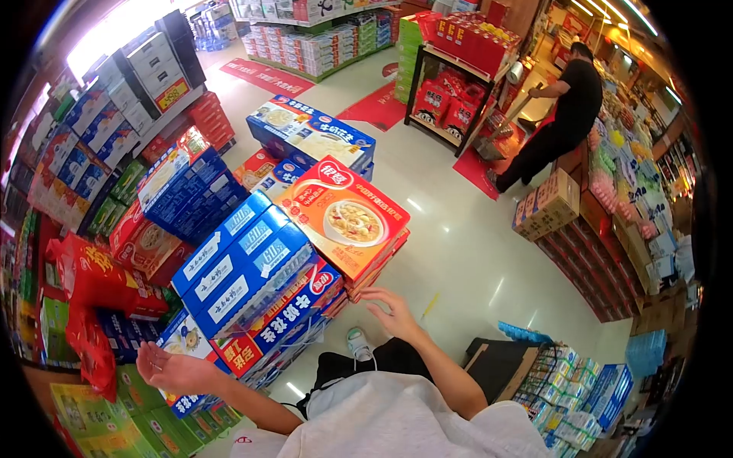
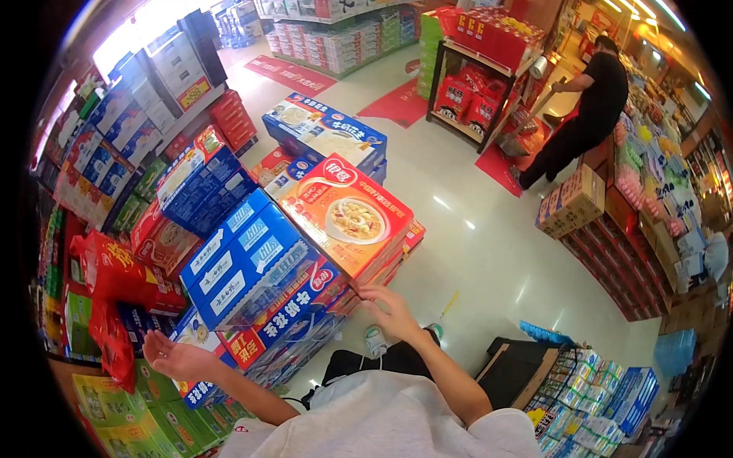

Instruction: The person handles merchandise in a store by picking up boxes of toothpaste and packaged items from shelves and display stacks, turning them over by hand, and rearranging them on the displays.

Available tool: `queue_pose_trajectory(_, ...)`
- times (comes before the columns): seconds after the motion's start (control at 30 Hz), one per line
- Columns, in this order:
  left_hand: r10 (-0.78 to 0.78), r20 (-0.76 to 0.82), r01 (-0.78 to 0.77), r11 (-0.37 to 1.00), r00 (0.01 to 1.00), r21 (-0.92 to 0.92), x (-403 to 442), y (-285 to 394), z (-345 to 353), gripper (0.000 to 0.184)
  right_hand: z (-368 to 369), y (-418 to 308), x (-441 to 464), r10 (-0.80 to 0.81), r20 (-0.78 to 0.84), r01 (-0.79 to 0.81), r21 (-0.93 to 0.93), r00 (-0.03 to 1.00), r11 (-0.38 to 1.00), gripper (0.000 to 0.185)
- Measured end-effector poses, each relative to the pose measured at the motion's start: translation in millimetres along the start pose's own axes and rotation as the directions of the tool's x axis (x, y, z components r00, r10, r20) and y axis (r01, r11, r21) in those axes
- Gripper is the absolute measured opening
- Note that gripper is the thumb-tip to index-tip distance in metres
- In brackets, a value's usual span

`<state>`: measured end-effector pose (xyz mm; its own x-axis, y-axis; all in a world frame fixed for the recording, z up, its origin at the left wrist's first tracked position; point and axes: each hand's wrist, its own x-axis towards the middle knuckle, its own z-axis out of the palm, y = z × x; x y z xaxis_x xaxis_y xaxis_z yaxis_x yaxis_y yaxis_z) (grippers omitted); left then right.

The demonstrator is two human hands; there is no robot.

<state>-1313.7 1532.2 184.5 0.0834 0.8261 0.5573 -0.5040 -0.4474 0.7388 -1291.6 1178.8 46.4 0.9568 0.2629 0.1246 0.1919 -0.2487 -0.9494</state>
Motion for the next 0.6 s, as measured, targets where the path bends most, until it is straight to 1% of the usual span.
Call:
queue_pose_trajectory(0.03, 0.133, -0.01, -0.132, 0.99, 0.991, 0.042, -8, 12, 13, 0.036, -5, 0, -10, 0.006, -0.011, -0.006, 0.001, 1.0, 1.0, 0.025)
queue_pose_trajectory(0.07, 0.129, 0.001, -0.129, 0.991, 0.992, 0.037, -20, 18, 20, 0.036, -11, -2, -20, 0.093, -0.046, -0.091, 0.042, 0.995, 0.995, 0.019)
queue_pose_trajectory(0.1, 0.111, 0.044, -0.116, 0.985, 0.993, 0.127, -34, 21, 29, 0.027, -18, -2, -26, 0.168, -0.083, -0.162, 0.081, 0.982, 0.983, 0.014)
queue_pose_trajectory(0.13, 0.091, 0.086, -0.107, 0.97, 0.992, 0.216, -48, 24, 38, 0.019, -23, 2, -37, 0.163, -0.098, -0.155, 0.08, 0.982, 0.985, 0.014)
queue_pose_trajectory(0.2, 0.081, 0.326, -0.081, 0.997, 0.942, -0.013, -79, 28, 57, 0.011, -28, 15, -66, 0.26, -0.189, -0.231, 0.162, 0.947, 0.959, 0.014)
queue_pose_trajectory(0.23, 0.054, 0.414, 0.023, 0.983, 0.908, -0.18, -98, 32, 69, 0.012, -32, 20, -77, 0.254, -0.21, -0.222, 0.164, 0.944, 0.961, 0.014)
queue_pose_trajectory(0.27, 0.046, 0.503, 0.141, 0.934, 0.863, -0.328, -116, 38, 80, 0.014, -34, 25, -88, 0.298, -0.251, -0.249, 0.209, 0.921, 0.946, 0.015)
queue_pose_trajectory(0.3, 0.032, 0.587, 0.217, 0.912, 0.809, -0.349, -132, 47, 90, 0.017, -34, 26, -98, 0.355, -0.298, -0.283, 0.26, 0.886, 0.923, 0.015)
queue_pose_trajectory(0.33, 0.024, 0.665, 0.294, 0.885, 0.746, -0.361, -146, 54, 99, 0.02, -33, 28, -106, 0.363, -0.328, -0.283, 0.267, 0.872, 0.921, 0.015)
queue_pose_trajectory(0.4, 0.032, 0.812, 0.351, 0.891, 0.583, -0.287, -179, 59, 105, 0.023, -38, 32, -125, 0.468, -0.389, -0.357, 0.325, 0.793, 0.876, 0.016)
queue_pose_trajectory(0.43, -0.022, 0.854, 0.495, 0.823, 0.519, -0.279, -200, 71, 111, 0.024, -44, 35, -136, 0.481, -0.426, -0.359, 0.337, 0.767, 0.871, 0.016)
queue_pose_trajectory(0.47, -0.075, 0.9, 0.549, 0.813, 0.43, -0.195, -219, 80, 112, 0.026, -50, 37, -147, 0.467, -0.462, -0.343, 0.33, 0.754, 0.879, 0.016)
queue_pose_trajectory(0.53, -0.096, 0.956, 0.641, 0.76, 0.277, -0.109, -257, 92, 116, 0.027, -62, 40, -170, 0.465, -0.535, -0.331, 0.331, 0.706, 0.884, 0.016)
queue_pose_trajectory(0.57, -0.079, 0.968, 0.661, 0.744, 0.237, -0.102, -271, 97, 117, 0.027, -65, 40, -179, 0.475, -0.565, -0.34, 0.333, 0.674, 0.879, 0.016)
queue_pose_trajectory(0.6, -0.064, 0.985, 0.682, 0.729, 0.159, -0.063, -283, 101, 118, 0.026, -69, 40, -186, 0.479, -0.592, -0.347, 0.331, 0.648, 0.878, 0.015)
